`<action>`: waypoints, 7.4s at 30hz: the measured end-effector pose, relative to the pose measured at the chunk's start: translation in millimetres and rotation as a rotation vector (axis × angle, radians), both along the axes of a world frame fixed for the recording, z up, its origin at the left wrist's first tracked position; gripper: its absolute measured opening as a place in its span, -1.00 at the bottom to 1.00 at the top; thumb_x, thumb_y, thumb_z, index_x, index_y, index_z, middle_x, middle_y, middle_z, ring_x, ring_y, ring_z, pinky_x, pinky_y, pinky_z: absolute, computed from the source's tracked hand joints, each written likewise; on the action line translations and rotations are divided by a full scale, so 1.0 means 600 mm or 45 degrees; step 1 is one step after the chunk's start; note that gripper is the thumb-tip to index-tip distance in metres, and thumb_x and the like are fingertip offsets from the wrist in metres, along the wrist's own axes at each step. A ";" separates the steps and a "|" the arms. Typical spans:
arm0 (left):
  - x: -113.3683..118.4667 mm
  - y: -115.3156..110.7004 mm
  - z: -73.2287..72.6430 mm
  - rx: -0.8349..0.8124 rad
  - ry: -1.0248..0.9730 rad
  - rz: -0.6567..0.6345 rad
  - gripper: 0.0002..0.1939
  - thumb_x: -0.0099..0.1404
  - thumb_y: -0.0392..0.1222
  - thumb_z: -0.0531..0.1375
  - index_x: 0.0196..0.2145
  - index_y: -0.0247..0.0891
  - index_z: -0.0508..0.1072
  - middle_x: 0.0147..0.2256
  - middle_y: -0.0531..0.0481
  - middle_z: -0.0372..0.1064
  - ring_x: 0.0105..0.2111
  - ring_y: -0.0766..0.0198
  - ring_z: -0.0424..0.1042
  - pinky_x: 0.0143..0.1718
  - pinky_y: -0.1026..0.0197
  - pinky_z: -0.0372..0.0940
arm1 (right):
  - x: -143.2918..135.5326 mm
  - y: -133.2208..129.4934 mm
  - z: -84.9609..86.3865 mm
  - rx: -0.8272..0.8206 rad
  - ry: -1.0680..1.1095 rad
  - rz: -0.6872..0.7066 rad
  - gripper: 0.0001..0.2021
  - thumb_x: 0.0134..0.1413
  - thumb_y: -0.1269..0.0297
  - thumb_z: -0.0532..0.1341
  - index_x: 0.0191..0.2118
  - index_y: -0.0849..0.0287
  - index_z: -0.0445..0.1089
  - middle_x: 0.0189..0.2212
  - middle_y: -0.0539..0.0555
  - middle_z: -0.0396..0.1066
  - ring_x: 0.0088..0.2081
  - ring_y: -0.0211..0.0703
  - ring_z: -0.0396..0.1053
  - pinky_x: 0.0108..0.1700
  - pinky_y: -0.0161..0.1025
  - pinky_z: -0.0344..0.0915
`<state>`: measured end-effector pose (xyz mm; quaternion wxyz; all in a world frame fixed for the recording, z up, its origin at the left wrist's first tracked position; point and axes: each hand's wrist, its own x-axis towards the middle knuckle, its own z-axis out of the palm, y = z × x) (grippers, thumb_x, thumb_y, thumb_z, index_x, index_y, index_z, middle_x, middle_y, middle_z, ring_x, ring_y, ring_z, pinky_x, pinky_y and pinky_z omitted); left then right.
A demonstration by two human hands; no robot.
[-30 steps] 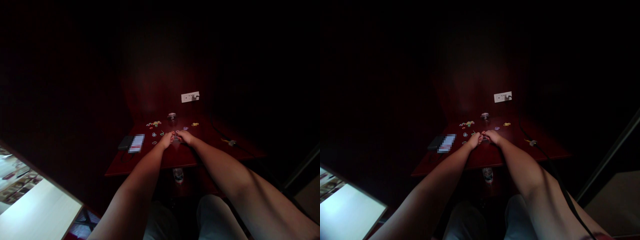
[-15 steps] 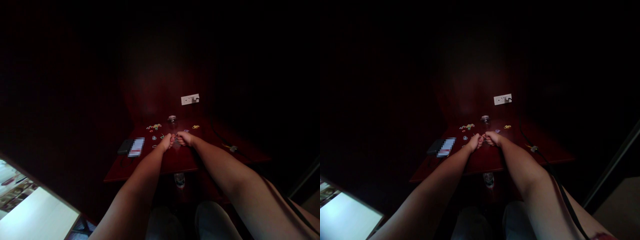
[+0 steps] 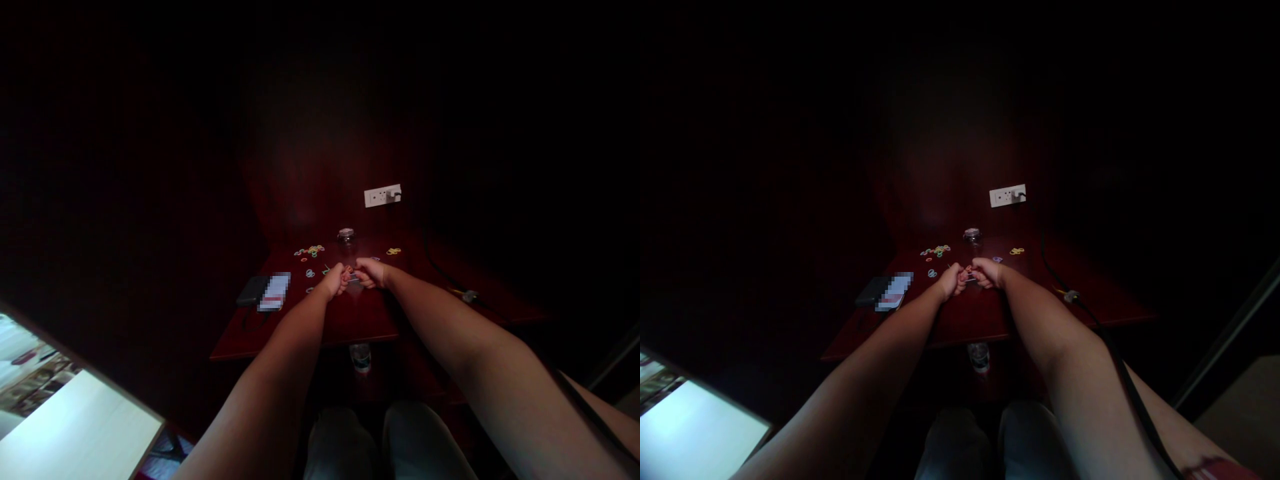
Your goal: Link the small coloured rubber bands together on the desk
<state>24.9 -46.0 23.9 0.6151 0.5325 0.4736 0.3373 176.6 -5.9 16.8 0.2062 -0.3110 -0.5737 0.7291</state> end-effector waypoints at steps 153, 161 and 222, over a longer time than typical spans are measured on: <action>0.011 -0.023 -0.036 0.791 0.178 0.467 -0.94 0.13 -0.28 0.17 -0.43 -0.33 0.37 -0.50 0.01 0.37 -0.50 0.39 0.33 -0.44 0.34 0.26 | -0.009 -0.039 -0.029 0.801 -0.116 -0.526 -0.88 -0.16 0.25 0.15 -0.50 0.18 0.25 -0.69 -0.10 0.17 -0.64 -0.36 0.10 -0.60 -0.38 0.05; 0.009 -0.017 -0.031 0.805 0.177 0.410 -0.94 0.14 -0.27 0.16 -0.43 -0.32 0.37 -0.48 -0.01 0.40 -0.48 0.37 0.36 -0.43 0.33 0.27 | -0.003 -0.019 -0.015 0.632 -0.159 -0.280 -0.85 -0.11 0.21 0.15 -0.45 0.17 0.21 -0.69 -0.10 0.18 -0.66 -0.35 0.16 -0.61 -0.39 0.10; -0.005 -0.029 -0.037 0.840 0.168 0.387 -0.88 0.09 -0.22 0.17 -0.48 -0.35 0.40 -0.52 -0.03 0.39 -0.51 0.36 0.34 -0.42 0.31 0.22 | -0.023 -0.078 -0.027 1.123 0.060 -0.684 -0.91 -0.12 0.40 0.14 -0.39 0.24 0.30 -0.55 -0.05 0.26 -0.62 -0.43 0.05 -0.60 -0.43 -0.02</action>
